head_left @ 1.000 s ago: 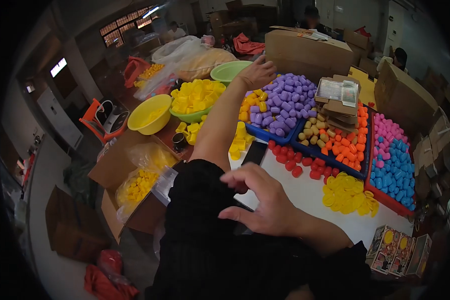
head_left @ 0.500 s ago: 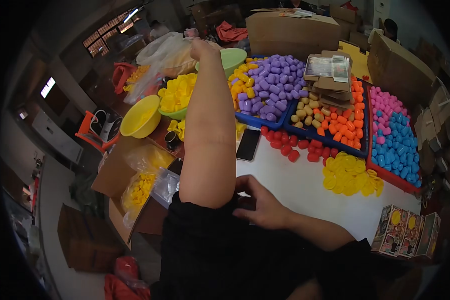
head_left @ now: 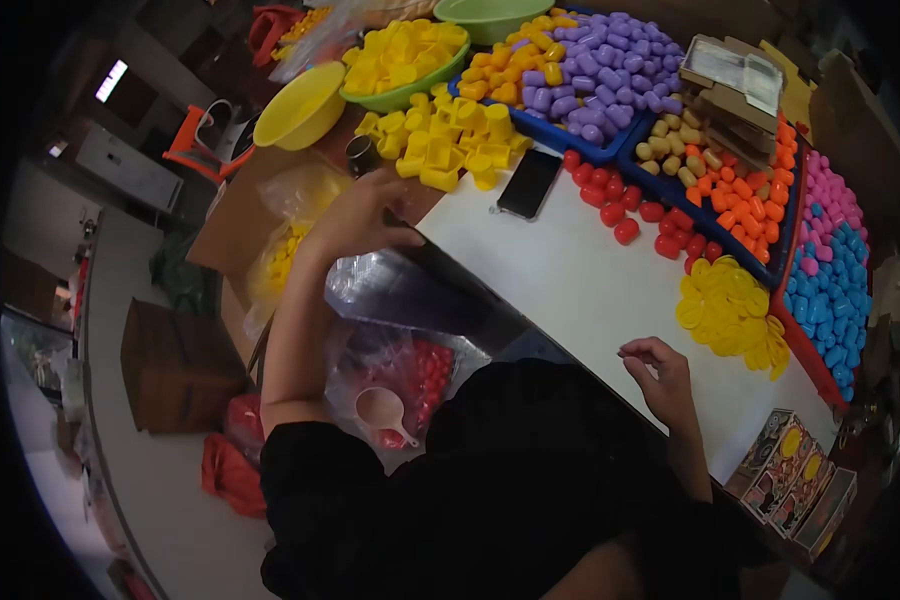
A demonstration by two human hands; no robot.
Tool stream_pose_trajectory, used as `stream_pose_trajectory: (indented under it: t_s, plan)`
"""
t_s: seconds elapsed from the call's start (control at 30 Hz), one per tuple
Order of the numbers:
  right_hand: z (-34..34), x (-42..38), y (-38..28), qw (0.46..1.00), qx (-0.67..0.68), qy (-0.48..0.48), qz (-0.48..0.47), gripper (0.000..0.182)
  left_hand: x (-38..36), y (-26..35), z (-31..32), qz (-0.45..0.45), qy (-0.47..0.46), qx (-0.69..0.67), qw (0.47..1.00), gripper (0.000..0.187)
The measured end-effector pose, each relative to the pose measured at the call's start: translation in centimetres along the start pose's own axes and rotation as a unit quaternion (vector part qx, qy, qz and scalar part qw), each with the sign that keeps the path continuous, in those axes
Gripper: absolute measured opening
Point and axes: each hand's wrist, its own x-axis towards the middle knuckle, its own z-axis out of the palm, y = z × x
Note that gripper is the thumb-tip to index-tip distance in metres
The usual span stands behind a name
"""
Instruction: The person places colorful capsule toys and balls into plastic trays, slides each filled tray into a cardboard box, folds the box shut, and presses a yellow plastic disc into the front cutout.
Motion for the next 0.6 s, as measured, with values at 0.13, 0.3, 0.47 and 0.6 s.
stream_pose_trajectory:
  t_s: [0.13, 0.3, 0.47, 0.6]
  plan:
    - [1.5, -3.8, 3.5, 0.987, 0.093, -0.047, 0.122, 0.014, -8.0, -10.5, 7.1, -0.168, 0.027, 0.065, 0.983, 0.043]
    - [3.5, -5.3, 2.5, 0.994, 0.006, -0.096, 0.057, 0.011, -10.8, -14.5, 8.1, -0.239, -0.014, -0.165, 0.957, 0.045]
    - [5.3, -6.6, 3.2, 0.995, 0.033, -0.092, 0.035, 0.011, -11.5, -14.7, 9.7, -0.187, 0.024, -0.189, 0.964, 0.049]
    - [6.3, -6.8, 3.6, 0.987, -0.005, -0.152, 0.057, 0.010, -11.9, -15.7, 10.3, -0.191, 0.046, -0.198, 0.960, 0.047]
